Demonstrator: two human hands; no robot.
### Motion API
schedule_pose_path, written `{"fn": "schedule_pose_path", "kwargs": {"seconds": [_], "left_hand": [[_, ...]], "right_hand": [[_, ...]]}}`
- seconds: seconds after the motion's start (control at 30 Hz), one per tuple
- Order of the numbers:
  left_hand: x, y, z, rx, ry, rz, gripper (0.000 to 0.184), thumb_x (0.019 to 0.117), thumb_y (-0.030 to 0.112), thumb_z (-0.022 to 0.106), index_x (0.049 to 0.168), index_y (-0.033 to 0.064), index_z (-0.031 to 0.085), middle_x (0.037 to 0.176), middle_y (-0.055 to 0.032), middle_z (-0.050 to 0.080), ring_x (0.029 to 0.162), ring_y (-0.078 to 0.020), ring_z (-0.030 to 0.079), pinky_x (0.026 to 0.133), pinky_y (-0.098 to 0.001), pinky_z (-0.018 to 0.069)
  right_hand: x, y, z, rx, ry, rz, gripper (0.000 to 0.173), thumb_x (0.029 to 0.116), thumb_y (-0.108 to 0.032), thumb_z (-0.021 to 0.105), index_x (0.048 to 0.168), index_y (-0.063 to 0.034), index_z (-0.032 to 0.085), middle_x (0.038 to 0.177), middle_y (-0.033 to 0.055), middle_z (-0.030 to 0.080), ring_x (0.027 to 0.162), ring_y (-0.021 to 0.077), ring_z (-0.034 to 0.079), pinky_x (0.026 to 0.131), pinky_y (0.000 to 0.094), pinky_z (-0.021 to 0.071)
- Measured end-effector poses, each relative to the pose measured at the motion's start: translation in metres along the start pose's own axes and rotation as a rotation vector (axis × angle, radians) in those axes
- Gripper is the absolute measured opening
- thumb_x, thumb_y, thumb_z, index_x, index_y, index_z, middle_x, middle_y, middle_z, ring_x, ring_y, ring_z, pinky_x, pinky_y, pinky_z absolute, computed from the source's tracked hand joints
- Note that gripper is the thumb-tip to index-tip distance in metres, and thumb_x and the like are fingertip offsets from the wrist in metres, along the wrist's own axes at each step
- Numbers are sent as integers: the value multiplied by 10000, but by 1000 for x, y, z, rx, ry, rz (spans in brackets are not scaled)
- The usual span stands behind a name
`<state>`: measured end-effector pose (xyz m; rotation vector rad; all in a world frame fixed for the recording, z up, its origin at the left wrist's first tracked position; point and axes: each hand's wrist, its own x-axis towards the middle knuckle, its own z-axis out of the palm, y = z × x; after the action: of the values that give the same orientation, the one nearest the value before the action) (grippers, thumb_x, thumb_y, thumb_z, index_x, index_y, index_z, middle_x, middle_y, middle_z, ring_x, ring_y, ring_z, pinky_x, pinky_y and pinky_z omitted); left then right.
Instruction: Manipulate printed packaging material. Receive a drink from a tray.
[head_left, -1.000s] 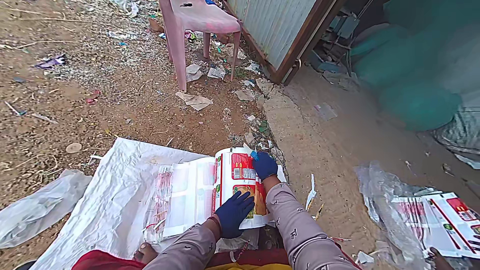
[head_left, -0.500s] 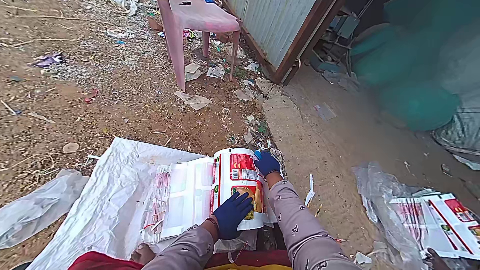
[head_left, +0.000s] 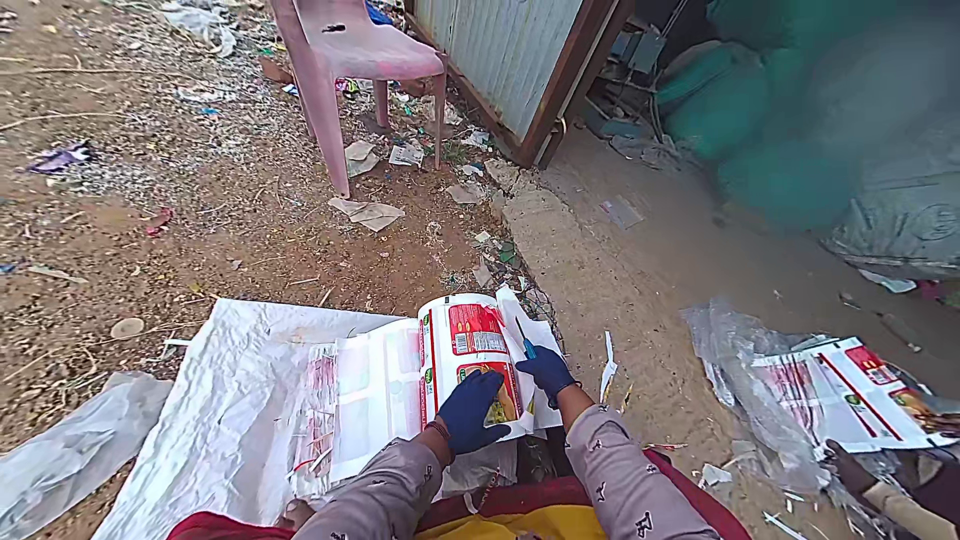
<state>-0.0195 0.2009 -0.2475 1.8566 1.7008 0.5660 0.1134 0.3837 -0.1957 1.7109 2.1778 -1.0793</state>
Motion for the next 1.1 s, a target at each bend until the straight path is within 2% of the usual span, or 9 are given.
{"fn": "schedule_pose_path", "kwargs": {"seconds": [0.1,0.17,0.23,0.3,0.37,0.43,0.57,0.7,1.1], "left_hand": [[20,44,-12,-341,101,-418,761,1040,471,524,1643,91,255,1476,-91,600,1314,-242,615,1135,-460,471],[35,60,-17,-554,55,-642,659,1024,472,584,1546,100,435,1355,-175,656,1247,-336,643,1075,-559,492],[41,59,-12,-611,11,-760,579,1001,474,598,1426,80,572,1255,-198,685,1160,-344,674,1001,-566,527],[43,54,-9,-521,-48,-778,465,1035,431,532,1250,40,663,1142,-194,712,1051,-336,705,923,-561,553],[44,52,-13,-433,-102,-760,431,1074,370,462,1205,18,673,1160,-201,712,1090,-342,701,947,-566,546],[44,51,-13,-392,-126,-719,425,1087,347,431,1201,14,668,1165,-202,710,1098,-344,699,951,-570,545],[38,46,-12,-447,-125,-699,408,1068,384,468,1144,40,673,1030,-176,717,924,-311,719,837,-541,574],[41,42,-15,-470,-157,-675,395,1066,379,479,1124,43,678,987,-164,717,877,-301,717,810,-528,575],[42,39,-8,-400,-152,-609,392,1066,374,478,1140,45,678,1041,-172,722,969,-319,718,873,-555,564]], "right_hand": [[-18,3,14,196,-76,-54,323,891,-264,755,1125,-64,656,799,59,594,573,157,485,548,362,439],[-29,-3,15,406,-142,-119,276,935,-228,715,1145,-58,658,830,45,672,502,96,455,481,281,403],[-29,-15,10,445,-43,-142,234,937,-209,703,1121,-69,664,815,37,669,489,91,446,466,276,390],[-15,-31,2,288,126,-132,267,928,-257,698,1144,-102,682,872,43,657,608,146,532,560,359,450],[2,-54,-7,100,202,-113,409,959,-373,662,1263,-100,644,1064,100,697,895,230,670,787,468,541],[6,-83,-13,-44,153,-89,525,991,-370,613,1408,-63,524,1281,171,661,1177,305,656,992,539,518],[-9,-118,-7,-207,57,-145,448,997,-197,528,1419,-56,476,1320,188,630,1193,325,651,967,547,530],[-25,-104,9,-345,50,-225,539,1028,-159,489,1560,-112,415,1471,147,573,1301,310,608,1044,536,511],[-12,-96,21,-382,80,-296,536,1017,-146,497,1551,-131,457,1445,132,600,1311,296,604,1062,514,507]]}}
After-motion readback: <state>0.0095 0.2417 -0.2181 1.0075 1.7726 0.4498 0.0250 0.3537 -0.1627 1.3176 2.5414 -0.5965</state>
